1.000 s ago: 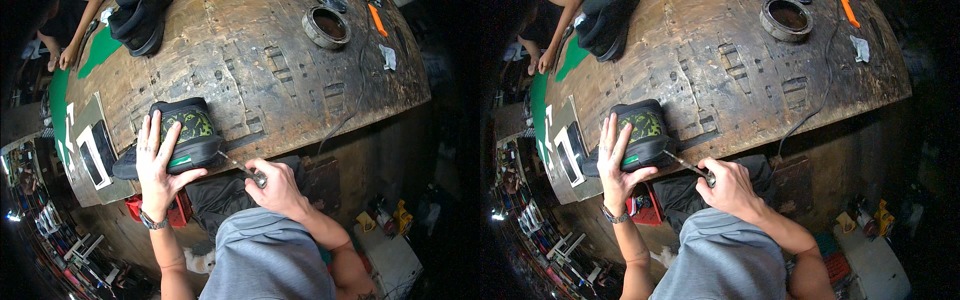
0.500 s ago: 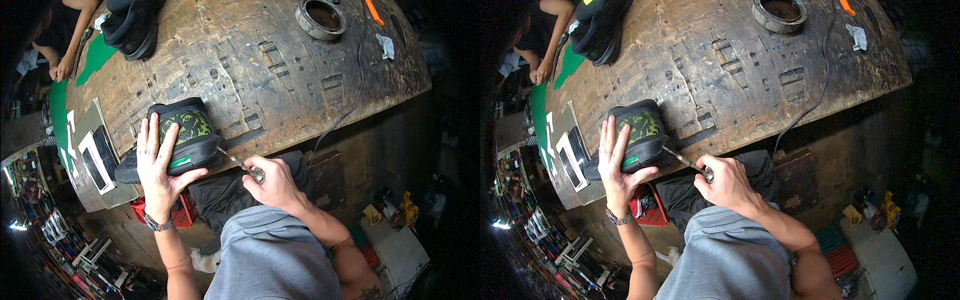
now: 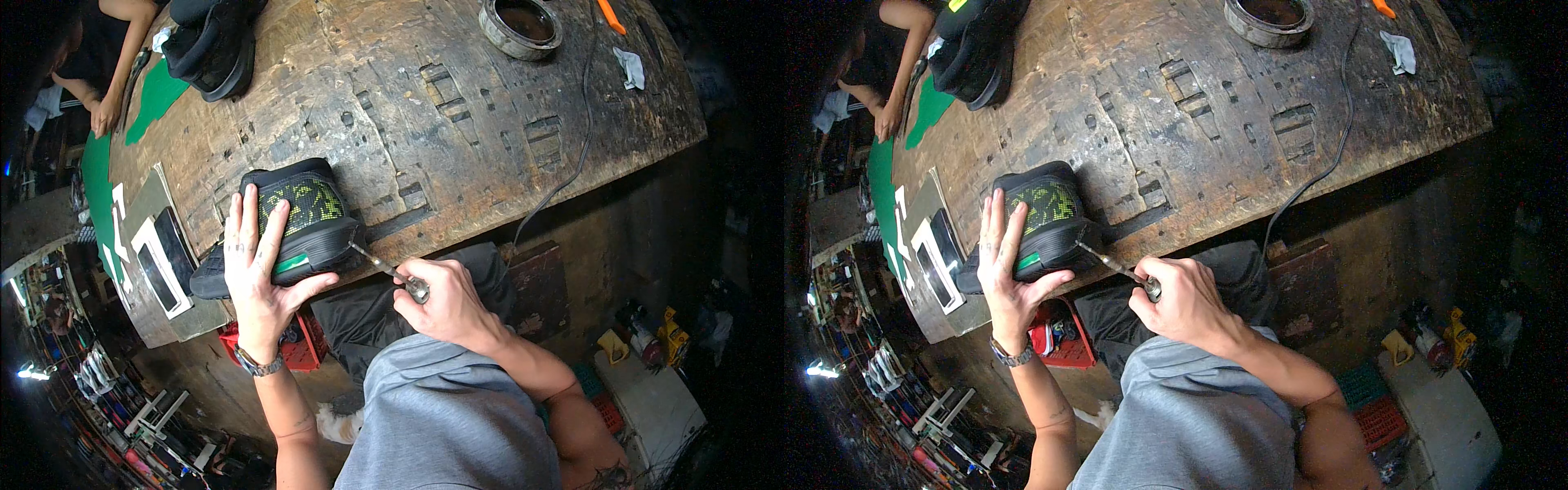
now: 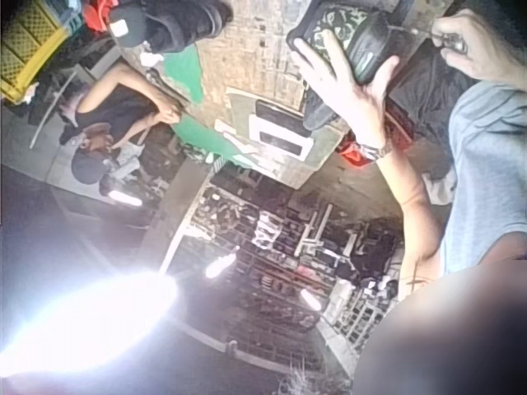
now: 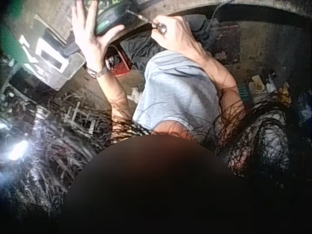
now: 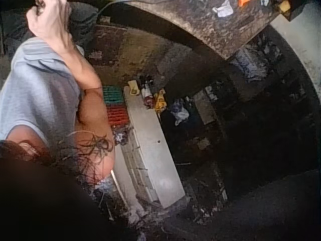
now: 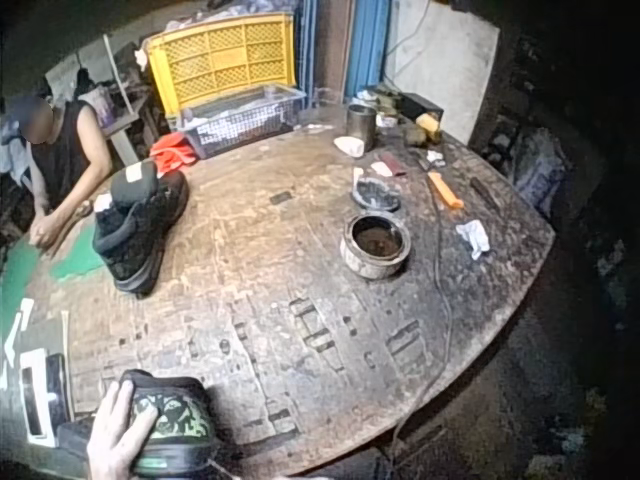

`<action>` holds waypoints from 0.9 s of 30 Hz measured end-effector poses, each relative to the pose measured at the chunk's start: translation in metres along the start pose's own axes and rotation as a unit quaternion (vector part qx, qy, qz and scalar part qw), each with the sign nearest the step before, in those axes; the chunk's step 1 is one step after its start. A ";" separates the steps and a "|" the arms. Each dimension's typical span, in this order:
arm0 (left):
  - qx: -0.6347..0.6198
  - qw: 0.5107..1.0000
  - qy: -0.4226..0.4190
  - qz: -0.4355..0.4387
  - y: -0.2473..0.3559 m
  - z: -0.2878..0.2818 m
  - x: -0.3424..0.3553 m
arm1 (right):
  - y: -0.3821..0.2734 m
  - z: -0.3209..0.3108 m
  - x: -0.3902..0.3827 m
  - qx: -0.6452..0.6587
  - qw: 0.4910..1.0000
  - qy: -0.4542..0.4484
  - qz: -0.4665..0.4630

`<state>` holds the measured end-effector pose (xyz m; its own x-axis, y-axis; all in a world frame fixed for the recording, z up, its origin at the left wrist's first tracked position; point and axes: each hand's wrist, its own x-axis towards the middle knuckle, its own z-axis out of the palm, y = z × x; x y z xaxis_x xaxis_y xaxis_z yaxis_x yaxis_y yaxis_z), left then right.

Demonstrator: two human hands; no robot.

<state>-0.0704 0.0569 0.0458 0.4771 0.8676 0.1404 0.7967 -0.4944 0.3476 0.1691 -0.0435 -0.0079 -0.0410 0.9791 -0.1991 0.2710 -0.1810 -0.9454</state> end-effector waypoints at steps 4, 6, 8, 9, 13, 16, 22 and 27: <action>0.000 1.000 0.003 0.003 0.001 0.000 0.000 | -0.002 -0.001 0.000 -0.007 1.000 -0.009 0.005; 0.000 1.000 0.001 0.002 0.001 0.000 0.000 | -0.003 -0.001 0.001 -0.009 1.000 -0.008 0.002; 0.000 1.000 0.000 0.004 0.000 0.000 0.000 | -0.004 -0.002 0.001 -0.007 1.000 -0.010 0.004; 0.000 1.000 -0.001 0.004 0.000 0.000 0.000 | -0.005 -0.003 0.001 -0.005 1.000 -0.013 0.008; 0.000 1.000 0.002 0.008 0.000 0.000 0.001 | -0.006 -0.001 -0.001 0.006 1.000 -0.008 -0.007; 0.009 1.000 0.003 0.010 0.001 0.001 0.000 | -0.004 -0.001 -0.002 0.000 0.999 -0.031 0.013; 0.013 1.000 0.004 0.006 0.001 0.001 -0.001 | 0.000 0.001 0.002 -0.003 1.000 -0.011 0.011; -0.002 1.000 0.004 0.003 0.000 0.001 0.000 | -0.005 0.002 -0.003 0.016 0.999 -0.033 0.029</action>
<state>-0.0699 0.0567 0.0446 0.4778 0.8655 0.1503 0.7927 -0.4985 0.3508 0.1664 -0.0458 -0.0032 -0.0889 0.9588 -0.2700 0.2437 -0.2419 -0.9392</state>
